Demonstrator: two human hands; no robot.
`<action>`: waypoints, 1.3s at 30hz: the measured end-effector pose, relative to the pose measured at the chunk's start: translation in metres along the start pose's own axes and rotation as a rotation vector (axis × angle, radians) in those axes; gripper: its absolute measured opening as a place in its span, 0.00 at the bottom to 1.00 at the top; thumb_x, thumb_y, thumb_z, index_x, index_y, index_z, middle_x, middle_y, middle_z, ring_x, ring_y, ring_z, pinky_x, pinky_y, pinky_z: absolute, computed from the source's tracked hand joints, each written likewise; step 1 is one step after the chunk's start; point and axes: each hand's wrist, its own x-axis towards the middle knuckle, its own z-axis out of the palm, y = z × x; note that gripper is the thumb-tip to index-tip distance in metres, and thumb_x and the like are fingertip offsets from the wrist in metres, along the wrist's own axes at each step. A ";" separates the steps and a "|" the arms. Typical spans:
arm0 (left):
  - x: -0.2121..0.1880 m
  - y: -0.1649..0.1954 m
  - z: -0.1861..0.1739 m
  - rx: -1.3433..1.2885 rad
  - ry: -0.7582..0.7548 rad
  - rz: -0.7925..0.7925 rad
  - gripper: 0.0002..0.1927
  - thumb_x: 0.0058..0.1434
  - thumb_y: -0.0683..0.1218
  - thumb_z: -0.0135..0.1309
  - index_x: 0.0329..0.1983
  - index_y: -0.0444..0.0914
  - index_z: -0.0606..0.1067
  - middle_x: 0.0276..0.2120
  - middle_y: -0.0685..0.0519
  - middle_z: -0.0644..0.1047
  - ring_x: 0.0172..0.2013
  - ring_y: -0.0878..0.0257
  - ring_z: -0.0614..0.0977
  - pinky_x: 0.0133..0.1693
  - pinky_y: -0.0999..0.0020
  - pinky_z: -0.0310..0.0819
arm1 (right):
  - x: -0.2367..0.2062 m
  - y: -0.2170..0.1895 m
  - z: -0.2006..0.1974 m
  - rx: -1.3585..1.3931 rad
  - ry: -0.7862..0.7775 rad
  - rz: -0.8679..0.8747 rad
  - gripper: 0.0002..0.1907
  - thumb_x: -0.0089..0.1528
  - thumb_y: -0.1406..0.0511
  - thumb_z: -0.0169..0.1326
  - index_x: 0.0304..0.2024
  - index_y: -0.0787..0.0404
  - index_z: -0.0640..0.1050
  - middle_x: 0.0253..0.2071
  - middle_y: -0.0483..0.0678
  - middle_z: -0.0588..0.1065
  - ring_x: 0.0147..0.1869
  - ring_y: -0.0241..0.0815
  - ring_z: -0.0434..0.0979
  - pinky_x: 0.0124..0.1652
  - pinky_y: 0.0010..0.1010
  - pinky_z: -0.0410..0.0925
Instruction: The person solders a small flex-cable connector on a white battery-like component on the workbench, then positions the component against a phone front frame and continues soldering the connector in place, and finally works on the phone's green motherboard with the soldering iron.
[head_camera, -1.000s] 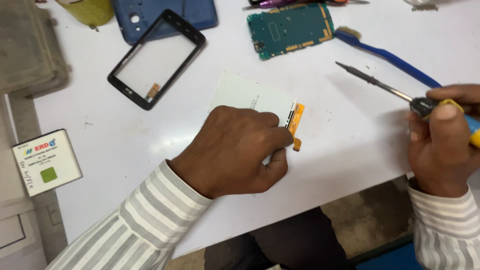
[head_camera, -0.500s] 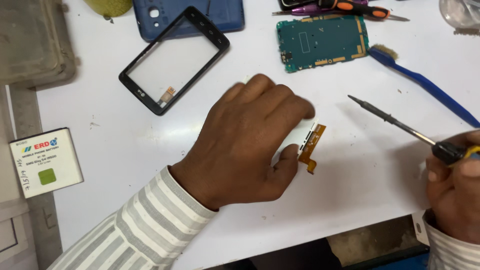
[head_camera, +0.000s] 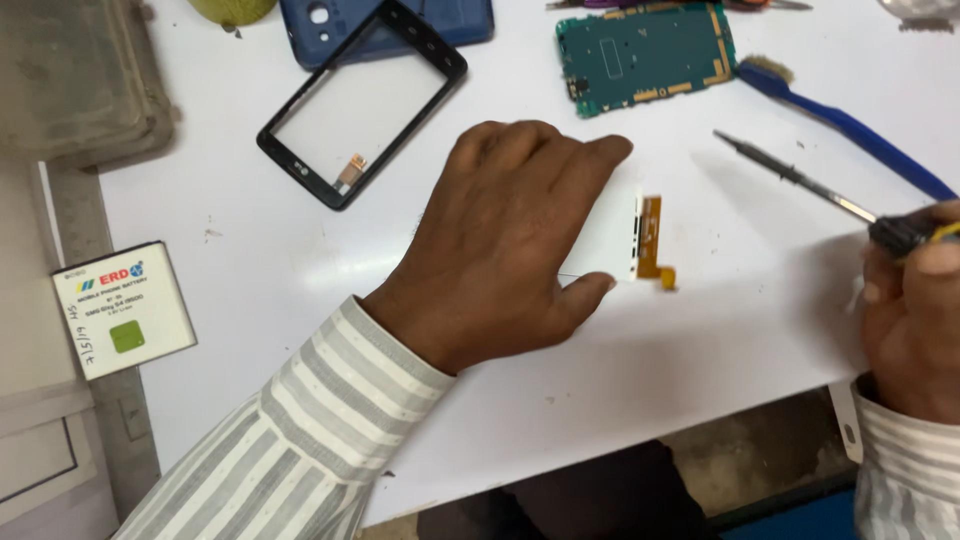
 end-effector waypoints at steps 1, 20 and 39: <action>-0.002 0.003 0.000 0.015 0.003 -0.007 0.40 0.48 0.52 0.70 0.62 0.33 0.69 0.46 0.46 0.76 0.50 0.51 0.74 0.55 0.51 0.64 | -0.002 -0.002 0.002 0.011 0.017 -0.003 0.19 0.79 0.51 0.52 0.54 0.59 0.66 0.33 0.44 0.67 0.29 0.30 0.64 0.36 0.17 0.63; 0.008 0.042 -0.004 0.064 -0.044 -0.020 0.40 0.43 0.56 0.71 0.55 0.32 0.72 0.42 0.45 0.74 0.45 0.51 0.73 0.46 0.56 0.63 | -0.005 -0.041 0.007 0.061 0.189 -0.161 0.17 0.76 0.61 0.58 0.52 0.65 0.67 0.37 0.52 0.75 0.29 0.35 0.72 0.35 0.21 0.68; 0.037 0.055 -0.007 -0.058 -0.158 -0.164 0.45 0.44 0.48 0.66 0.66 0.34 0.62 0.41 0.41 0.78 0.41 0.47 0.79 0.47 0.52 0.70 | -0.012 -0.010 -0.025 0.040 0.202 -0.044 0.20 0.77 0.52 0.49 0.52 0.62 0.64 0.36 0.48 0.69 0.32 0.33 0.65 0.40 0.21 0.64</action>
